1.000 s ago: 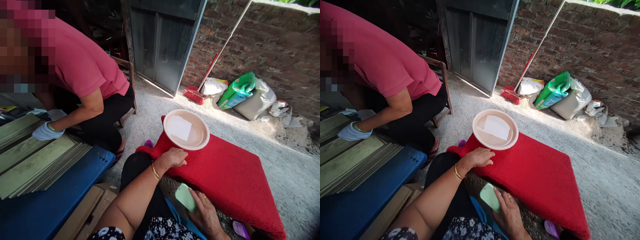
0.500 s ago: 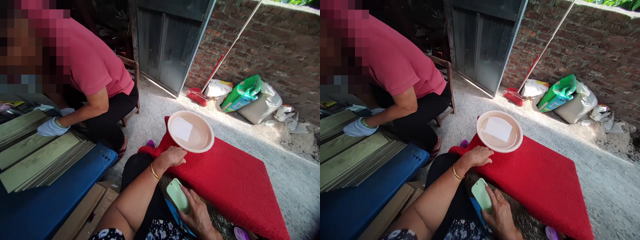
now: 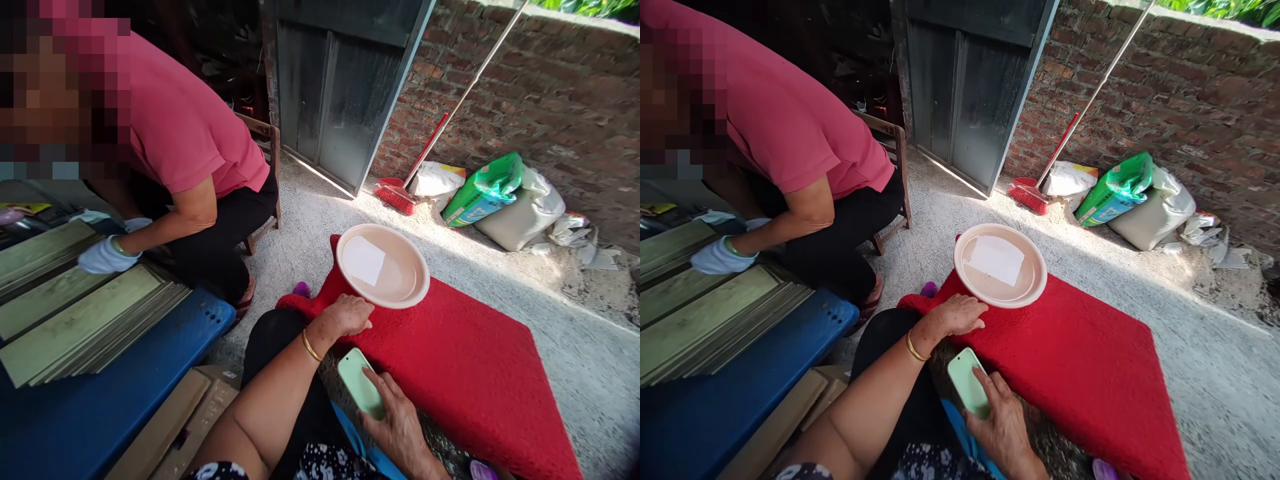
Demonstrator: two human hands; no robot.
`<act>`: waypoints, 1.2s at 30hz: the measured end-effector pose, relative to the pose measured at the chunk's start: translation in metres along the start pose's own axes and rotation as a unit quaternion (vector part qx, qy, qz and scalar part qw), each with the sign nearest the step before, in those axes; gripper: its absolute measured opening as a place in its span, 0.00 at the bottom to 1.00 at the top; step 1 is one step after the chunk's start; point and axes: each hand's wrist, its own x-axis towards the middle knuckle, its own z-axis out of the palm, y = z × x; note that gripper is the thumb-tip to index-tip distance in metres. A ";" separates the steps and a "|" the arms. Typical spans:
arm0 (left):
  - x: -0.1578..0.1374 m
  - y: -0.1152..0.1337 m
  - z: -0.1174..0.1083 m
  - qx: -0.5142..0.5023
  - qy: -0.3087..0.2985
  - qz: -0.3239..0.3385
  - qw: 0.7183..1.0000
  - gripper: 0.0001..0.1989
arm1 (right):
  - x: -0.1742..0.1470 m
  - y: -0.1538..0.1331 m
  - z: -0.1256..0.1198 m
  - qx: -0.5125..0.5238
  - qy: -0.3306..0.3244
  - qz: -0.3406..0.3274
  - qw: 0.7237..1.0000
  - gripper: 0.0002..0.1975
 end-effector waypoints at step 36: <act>0.015 0.013 0.030 0.002 -0.004 0.007 1.000 0.16 | -0.006 0.044 -0.069 0.128 0.083 0.155 0.976 0.28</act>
